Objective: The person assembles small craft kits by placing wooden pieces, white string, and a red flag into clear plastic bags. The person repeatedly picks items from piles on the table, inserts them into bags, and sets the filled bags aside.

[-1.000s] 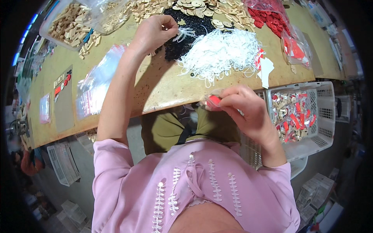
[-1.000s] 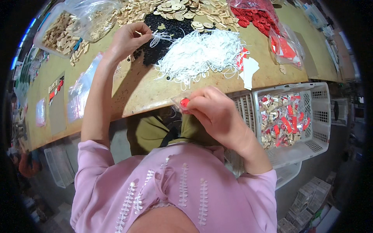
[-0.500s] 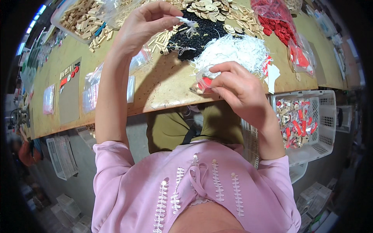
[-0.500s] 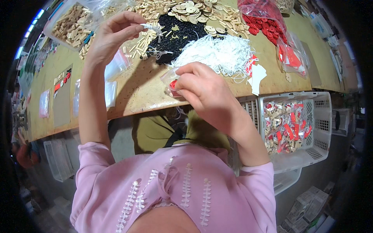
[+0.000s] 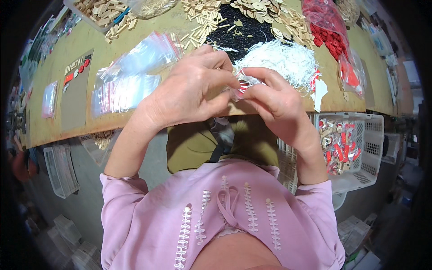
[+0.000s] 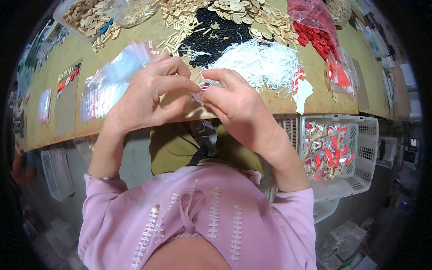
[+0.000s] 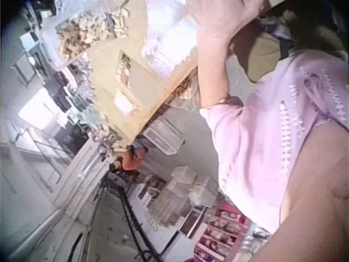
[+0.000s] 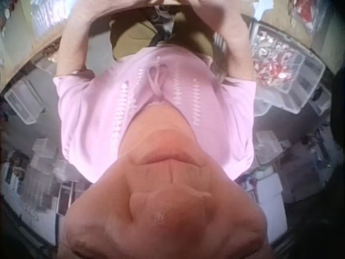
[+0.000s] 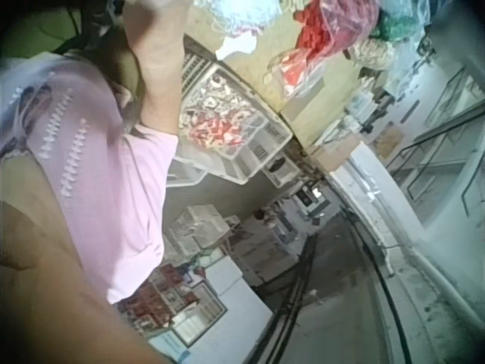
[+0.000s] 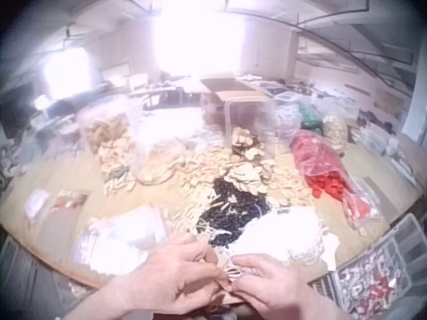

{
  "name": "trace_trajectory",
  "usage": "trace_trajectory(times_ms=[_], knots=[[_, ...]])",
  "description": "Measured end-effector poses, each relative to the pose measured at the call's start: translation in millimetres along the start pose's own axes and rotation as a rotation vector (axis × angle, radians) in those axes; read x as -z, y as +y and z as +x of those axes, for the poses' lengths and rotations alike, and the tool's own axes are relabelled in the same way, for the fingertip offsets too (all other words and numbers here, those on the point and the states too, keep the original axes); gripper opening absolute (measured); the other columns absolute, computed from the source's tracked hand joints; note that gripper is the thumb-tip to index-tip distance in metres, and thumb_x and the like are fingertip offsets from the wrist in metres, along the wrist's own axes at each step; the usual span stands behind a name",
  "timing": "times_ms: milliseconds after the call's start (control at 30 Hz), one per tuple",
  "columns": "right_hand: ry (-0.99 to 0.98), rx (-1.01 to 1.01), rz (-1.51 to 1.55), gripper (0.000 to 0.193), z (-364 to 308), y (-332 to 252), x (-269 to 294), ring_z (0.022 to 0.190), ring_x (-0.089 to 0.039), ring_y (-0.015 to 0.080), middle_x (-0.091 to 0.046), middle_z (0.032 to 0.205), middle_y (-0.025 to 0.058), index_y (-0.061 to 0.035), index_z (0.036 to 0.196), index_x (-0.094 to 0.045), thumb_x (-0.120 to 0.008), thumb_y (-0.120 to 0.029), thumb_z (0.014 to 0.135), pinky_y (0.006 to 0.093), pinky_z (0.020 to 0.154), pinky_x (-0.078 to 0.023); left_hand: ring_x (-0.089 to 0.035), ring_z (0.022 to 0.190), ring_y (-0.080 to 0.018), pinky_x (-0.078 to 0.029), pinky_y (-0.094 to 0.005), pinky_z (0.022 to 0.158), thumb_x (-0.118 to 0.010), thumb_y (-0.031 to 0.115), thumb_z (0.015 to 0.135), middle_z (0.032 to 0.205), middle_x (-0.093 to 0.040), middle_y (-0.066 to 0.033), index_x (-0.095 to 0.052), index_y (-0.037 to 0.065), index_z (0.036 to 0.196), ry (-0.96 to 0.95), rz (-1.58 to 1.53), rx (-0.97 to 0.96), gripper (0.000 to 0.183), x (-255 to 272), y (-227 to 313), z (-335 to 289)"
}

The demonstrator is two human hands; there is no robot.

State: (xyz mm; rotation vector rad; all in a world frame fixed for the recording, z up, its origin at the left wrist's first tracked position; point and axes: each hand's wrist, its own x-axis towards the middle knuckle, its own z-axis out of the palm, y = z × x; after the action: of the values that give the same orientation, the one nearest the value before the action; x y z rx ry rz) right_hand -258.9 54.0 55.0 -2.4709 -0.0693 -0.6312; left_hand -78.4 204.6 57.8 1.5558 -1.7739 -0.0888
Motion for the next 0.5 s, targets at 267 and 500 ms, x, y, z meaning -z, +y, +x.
trace_trajectory(times_ms=[267,500], knots=[[-0.06,0.075,0.063,0.013,7.4,-11.8,-19.4,0.105,-0.067,0.0311,-0.067,0.119,0.0181,0.0,0.093,-0.067,-0.075,0.001,0.083,0.0353,0.086,-0.056,-0.063,0.094,-0.0324,-0.05,-0.0421,0.081,-0.08,0.024,0.078,0.1,-0.064,-0.0127,-0.074,0.008,0.096,-0.471,0.171,0.149,0.025,8.9,4.2,-12.3],[-0.074,0.044,-0.004,0.012,9.9,-7.1,-12.8,0.099,-0.068,0.0275,-0.066,0.114,0.0146,-0.0007,0.093,-0.067,-0.073,0.003,0.083,0.035,0.081,-0.056,-0.062,0.104,-0.0344,-0.052,-0.043,0.087,-0.08,0.022,0.077,0.113,-0.062,-0.0139,-0.073,0.008,0.105,-0.063,0.044,0.064,0.033,18.4,6.7,-17.5]])
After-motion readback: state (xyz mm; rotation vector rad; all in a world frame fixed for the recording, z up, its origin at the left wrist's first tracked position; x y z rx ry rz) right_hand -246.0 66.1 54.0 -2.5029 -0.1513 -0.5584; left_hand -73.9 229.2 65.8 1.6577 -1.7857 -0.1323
